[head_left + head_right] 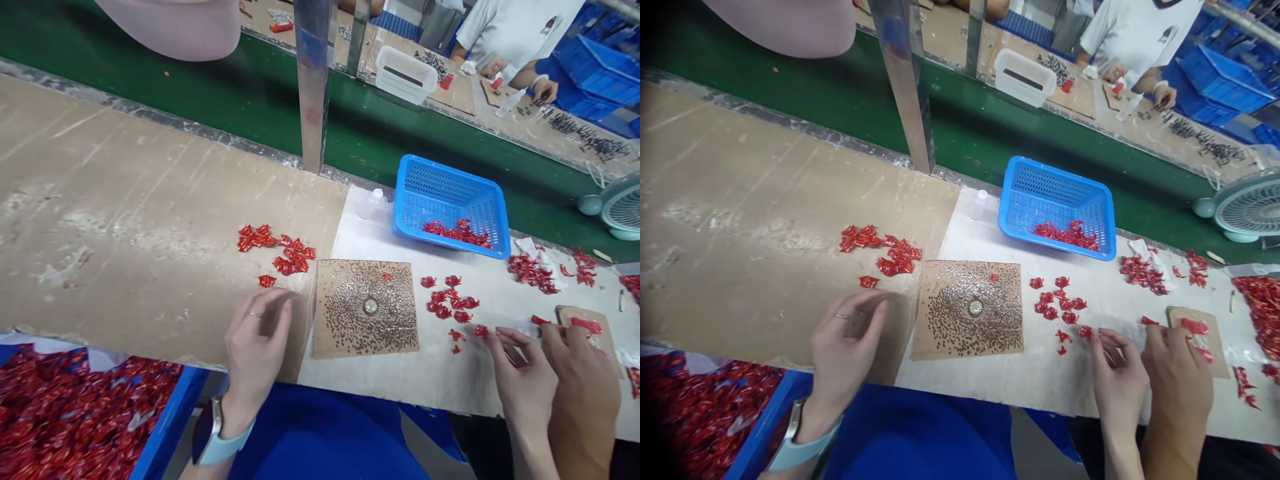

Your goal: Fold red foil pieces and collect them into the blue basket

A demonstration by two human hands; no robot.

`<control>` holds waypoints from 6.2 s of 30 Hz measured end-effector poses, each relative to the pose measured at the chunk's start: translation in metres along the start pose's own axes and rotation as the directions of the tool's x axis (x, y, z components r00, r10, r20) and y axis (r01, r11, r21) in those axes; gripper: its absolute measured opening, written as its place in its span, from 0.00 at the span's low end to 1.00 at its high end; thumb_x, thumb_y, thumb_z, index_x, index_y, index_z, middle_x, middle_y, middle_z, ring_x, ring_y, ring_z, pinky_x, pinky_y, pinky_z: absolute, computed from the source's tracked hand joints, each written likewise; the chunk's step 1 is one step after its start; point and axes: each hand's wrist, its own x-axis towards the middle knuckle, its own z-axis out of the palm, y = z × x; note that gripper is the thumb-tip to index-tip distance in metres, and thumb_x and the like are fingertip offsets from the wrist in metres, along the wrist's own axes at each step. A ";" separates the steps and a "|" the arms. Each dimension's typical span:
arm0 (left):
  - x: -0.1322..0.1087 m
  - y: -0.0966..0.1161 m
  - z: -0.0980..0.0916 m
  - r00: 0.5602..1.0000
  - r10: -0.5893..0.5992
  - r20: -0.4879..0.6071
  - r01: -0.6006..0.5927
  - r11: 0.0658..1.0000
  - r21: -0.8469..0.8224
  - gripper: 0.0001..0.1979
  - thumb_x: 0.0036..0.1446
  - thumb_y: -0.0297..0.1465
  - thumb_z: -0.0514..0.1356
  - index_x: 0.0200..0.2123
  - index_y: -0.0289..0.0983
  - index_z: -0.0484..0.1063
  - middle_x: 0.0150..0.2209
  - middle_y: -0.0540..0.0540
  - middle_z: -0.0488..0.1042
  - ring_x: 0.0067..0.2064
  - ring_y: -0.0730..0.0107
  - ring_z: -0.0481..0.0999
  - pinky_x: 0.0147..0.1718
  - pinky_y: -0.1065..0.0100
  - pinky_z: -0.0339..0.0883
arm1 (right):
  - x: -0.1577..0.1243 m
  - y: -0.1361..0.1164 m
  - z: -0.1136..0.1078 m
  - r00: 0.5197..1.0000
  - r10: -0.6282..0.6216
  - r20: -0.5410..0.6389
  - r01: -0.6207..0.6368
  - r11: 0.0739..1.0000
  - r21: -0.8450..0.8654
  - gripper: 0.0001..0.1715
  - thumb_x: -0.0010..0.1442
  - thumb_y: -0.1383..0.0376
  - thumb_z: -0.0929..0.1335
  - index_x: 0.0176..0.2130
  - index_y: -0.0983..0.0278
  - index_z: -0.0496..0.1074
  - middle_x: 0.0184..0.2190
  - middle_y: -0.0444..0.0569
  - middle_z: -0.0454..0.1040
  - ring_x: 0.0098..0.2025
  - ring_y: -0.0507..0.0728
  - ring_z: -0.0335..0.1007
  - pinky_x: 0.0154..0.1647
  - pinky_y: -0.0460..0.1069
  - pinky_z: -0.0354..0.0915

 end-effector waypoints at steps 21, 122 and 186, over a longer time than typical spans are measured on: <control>0.012 -0.027 -0.010 0.994 -0.090 0.057 0.091 0.996 -0.022 0.06 0.66 0.38 0.64 0.40 0.42 0.80 0.39 0.49 0.83 0.39 0.65 0.84 0.44 0.63 0.80 | -0.009 0.021 0.013 0.795 -0.528 0.299 0.595 0.776 -0.211 0.44 0.68 0.30 0.60 0.34 0.61 0.82 0.34 0.56 0.82 0.36 0.66 0.75 0.42 0.60 0.68; -0.024 0.065 0.023 0.983 0.154 0.104 -0.109 0.930 -0.351 0.07 0.66 0.24 0.64 0.36 0.41 0.71 0.32 0.53 0.82 0.33 0.72 0.85 0.35 0.72 0.80 | -0.094 -0.117 0.070 0.632 -0.293 0.717 -0.163 0.855 0.493 0.14 0.64 0.51 0.77 0.40 0.58 0.79 0.35 0.47 0.80 0.38 0.57 0.78 0.36 0.48 0.75; 0.001 -0.019 0.006 0.964 0.246 0.096 -0.264 0.918 0.297 0.10 0.71 0.33 0.60 0.49 0.35 0.77 0.45 0.39 0.74 0.47 0.55 0.72 0.43 0.57 0.74 | -0.036 -0.067 0.084 0.722 -0.346 0.600 0.138 0.921 0.365 0.20 0.59 0.46 0.77 0.38 0.58 0.88 0.38 0.54 0.86 0.38 0.62 0.85 0.40 0.54 0.82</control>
